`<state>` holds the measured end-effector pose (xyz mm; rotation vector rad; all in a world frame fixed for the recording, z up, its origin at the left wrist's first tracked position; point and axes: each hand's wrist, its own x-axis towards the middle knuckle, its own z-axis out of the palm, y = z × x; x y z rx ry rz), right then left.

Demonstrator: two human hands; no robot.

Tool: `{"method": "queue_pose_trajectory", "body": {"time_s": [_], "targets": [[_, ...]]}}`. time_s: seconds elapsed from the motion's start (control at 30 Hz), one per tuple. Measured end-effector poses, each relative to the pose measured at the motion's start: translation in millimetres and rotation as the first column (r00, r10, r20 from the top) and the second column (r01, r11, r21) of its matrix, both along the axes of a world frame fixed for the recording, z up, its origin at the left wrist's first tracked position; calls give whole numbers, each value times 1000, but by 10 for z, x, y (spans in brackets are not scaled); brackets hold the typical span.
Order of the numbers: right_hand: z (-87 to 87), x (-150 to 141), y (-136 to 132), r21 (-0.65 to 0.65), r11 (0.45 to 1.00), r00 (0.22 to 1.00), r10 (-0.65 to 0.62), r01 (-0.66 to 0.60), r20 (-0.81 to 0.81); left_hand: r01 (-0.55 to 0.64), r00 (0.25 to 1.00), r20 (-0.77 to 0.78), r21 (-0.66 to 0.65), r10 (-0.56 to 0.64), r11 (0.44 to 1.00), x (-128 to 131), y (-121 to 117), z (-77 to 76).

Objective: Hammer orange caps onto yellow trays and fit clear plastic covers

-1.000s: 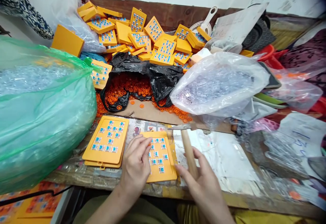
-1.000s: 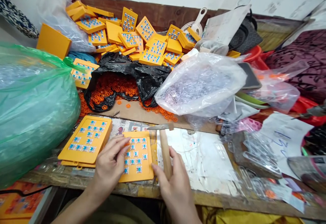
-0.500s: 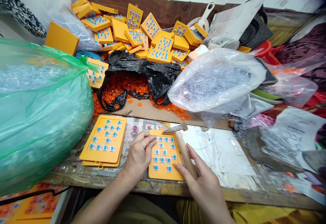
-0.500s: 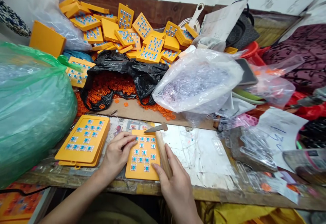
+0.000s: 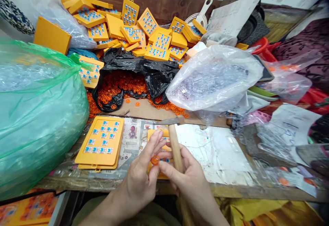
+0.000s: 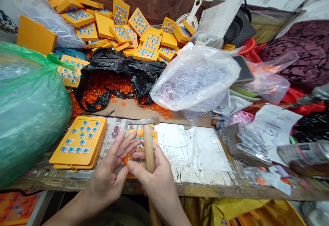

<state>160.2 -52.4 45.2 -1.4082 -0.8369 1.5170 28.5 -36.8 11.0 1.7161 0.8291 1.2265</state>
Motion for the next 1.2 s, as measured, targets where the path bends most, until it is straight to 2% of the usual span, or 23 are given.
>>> {"method": "queue_pose_trajectory", "body": {"time_s": [0.1,0.23,0.3,0.47,0.53,0.6,0.67,0.7,0.8,0.87,1.03,1.13,1.2], "targets": [[-29,-39,33,-46,997,996,66,-69,-61,11,995,-100,98,-1,995,-42,-18,-20],[4,13,14,-113,994,997,-8,-1,-76,-80,973,-198,197,119,977,-157,-54,65],[33,36,1,-117,993,998,-20,13,-55,-55,966,-233,236,112,970,-198,-74,121],[48,30,-38,-120,992,999,-38,37,-8,0,964,-262,198,53,980,-167,-61,135],[31,62,-72,-91,994,998,-65,67,26,-56,969,-227,179,97,982,-122,12,75],[-3,150,-117,-18,996,987,-87,91,133,-175,959,-196,161,206,971,-82,138,-11],[-58,285,-166,113,991,933,-106,71,345,-275,933,-199,138,298,952,-59,293,-100],[-92,357,-189,192,981,876,-112,23,469,-288,927,-217,110,306,951,-54,365,-137],[-192,507,-233,343,913,663,-118,-220,739,-246,937,-259,-7,236,969,-56,507,-202],[-229,520,-239,351,869,585,-90,-349,806,-215,945,-261,-43,196,976,-62,529,-212],[-188,431,-193,393,817,565,-102,-422,819,-200,940,-285,-20,186,980,-68,493,-216],[-153,428,-161,330,804,505,-43,-494,862,-211,942,-279,-59,186,976,-70,497,-198],[-146,432,-154,317,806,503,-27,-500,864,-225,941,-276,-87,194,970,-69,510,-177]]}}
